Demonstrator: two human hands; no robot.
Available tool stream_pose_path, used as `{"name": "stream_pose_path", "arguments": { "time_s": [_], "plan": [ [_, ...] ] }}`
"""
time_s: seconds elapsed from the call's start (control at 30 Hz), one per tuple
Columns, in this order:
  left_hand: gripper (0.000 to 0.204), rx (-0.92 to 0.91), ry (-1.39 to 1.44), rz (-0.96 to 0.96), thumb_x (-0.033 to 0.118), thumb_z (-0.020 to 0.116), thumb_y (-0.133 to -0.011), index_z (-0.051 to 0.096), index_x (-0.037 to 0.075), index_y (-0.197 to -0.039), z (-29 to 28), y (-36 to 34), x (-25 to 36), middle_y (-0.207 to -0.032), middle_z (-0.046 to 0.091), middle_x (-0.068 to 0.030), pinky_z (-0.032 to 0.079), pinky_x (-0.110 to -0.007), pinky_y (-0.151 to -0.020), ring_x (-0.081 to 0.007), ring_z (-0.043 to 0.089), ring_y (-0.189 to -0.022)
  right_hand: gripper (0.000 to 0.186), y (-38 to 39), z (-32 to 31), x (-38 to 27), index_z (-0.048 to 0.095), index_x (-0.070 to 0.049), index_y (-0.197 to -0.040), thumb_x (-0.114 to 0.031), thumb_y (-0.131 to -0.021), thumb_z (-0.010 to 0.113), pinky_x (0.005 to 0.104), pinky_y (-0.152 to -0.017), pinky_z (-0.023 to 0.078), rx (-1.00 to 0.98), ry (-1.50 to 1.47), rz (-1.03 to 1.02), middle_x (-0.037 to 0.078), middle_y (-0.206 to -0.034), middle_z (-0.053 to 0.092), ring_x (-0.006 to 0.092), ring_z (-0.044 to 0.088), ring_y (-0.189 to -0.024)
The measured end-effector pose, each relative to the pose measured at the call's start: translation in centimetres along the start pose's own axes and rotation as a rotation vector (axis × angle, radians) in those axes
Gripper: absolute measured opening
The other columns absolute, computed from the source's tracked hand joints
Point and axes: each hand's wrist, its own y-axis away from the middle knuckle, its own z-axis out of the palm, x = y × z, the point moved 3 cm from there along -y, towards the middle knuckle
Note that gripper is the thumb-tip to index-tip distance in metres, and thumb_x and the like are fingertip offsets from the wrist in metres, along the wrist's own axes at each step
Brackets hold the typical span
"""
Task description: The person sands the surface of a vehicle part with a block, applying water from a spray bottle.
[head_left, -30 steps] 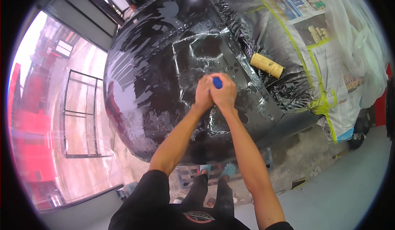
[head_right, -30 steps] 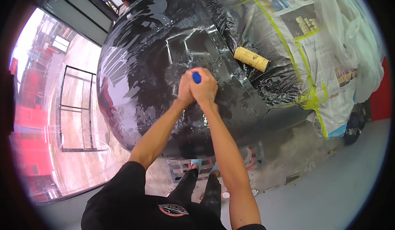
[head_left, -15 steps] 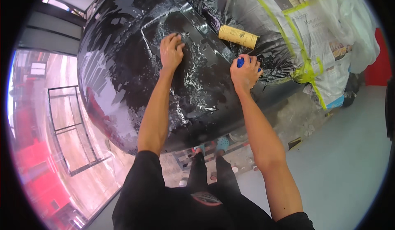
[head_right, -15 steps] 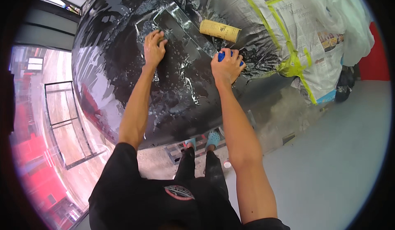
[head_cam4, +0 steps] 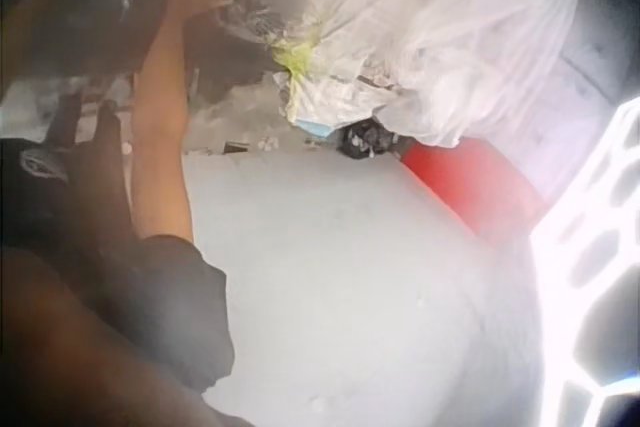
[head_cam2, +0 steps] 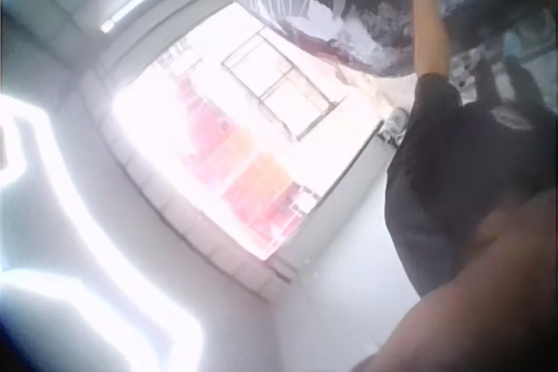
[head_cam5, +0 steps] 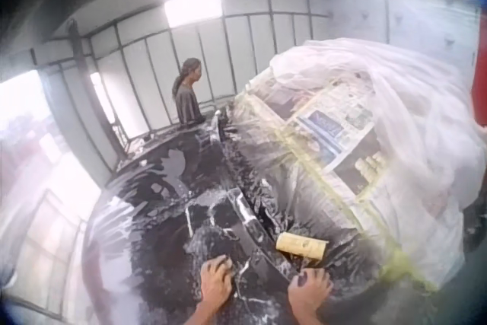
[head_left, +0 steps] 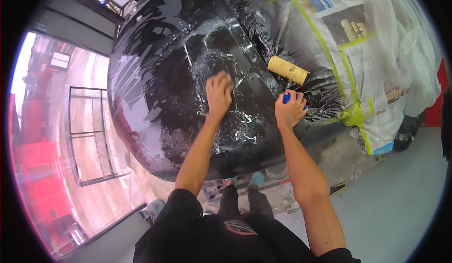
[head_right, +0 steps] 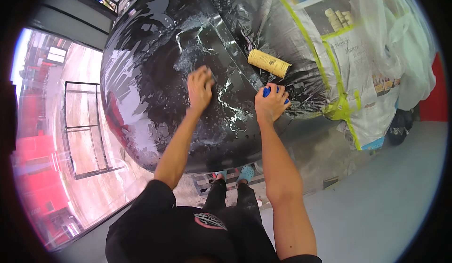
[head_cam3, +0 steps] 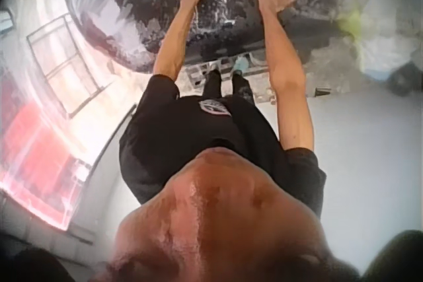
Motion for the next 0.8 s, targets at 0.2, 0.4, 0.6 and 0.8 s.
{"name": "stream_pose_path", "arguments": {
  "time_s": [0.2, 0.4, 0.6, 0.8],
  "plan": [
    [0.032, -0.022, -0.011, 0.056, 0.012, 0.075, -0.083, 0.071, 0.013, -0.116, -1.0, -2.2, -2.0, -0.138, 0.062, -0.0047, 0.042, -0.049, -0.107, -0.0353, 0.053, -0.119, 0.019, -0.2, -0.3, -0.9, 0.068, -0.023, -0.104, -0.034, -0.087, 0.069, 0.0508, -0.095, 0.044, 0.019, -0.034, -0.010, 0.003, -0.112, 0.061, 0.0276, 0.060, -0.112],
    [0.035, -0.016, 0.017, 0.010, 0.011, 0.075, -0.082, 0.070, 0.011, -0.116, -0.1, -0.7, -0.7, -0.136, 0.064, -0.0062, 0.042, -0.047, -0.106, -0.0321, 0.054, -0.122, 0.019, -0.2, 0.0, -0.3, 0.068, -0.024, -0.103, -0.033, -0.087, 0.070, 0.0494, -0.092, 0.044, 0.004, 0.003, -0.008, 0.002, -0.113, 0.061, 0.0277, 0.060, -0.111],
    [0.036, -0.091, -0.093, 0.040, 0.013, 0.074, -0.083, 0.071, 0.011, -0.119, -1.0, -2.7, -1.8, -0.138, 0.064, -0.0040, 0.036, -0.047, -0.113, -0.0320, 0.053, -0.127, 0.021, -0.2, 0.3, -0.7, 0.068, -0.021, -0.102, -0.032, -0.085, 0.071, 0.0496, -0.091, 0.044, 0.034, -0.018, -0.023, 0.004, -0.113, 0.061, 0.0295, 0.060, -0.109],
    [0.034, -0.024, -0.010, -0.046, 0.013, 0.071, -0.086, 0.071, 0.014, -0.120, 0.8, -1.5, -0.9, -0.142, 0.060, -0.0039, 0.031, -0.051, -0.117, -0.0349, 0.048, -0.132, 0.017, -0.2, -0.2, -0.1, 0.069, -0.019, -0.100, -0.029, -0.086, 0.069, 0.0494, -0.090, 0.045, 0.081, 0.004, -0.040, 0.004, -0.109, 0.063, 0.0298, 0.061, -0.106]
  ]
}}
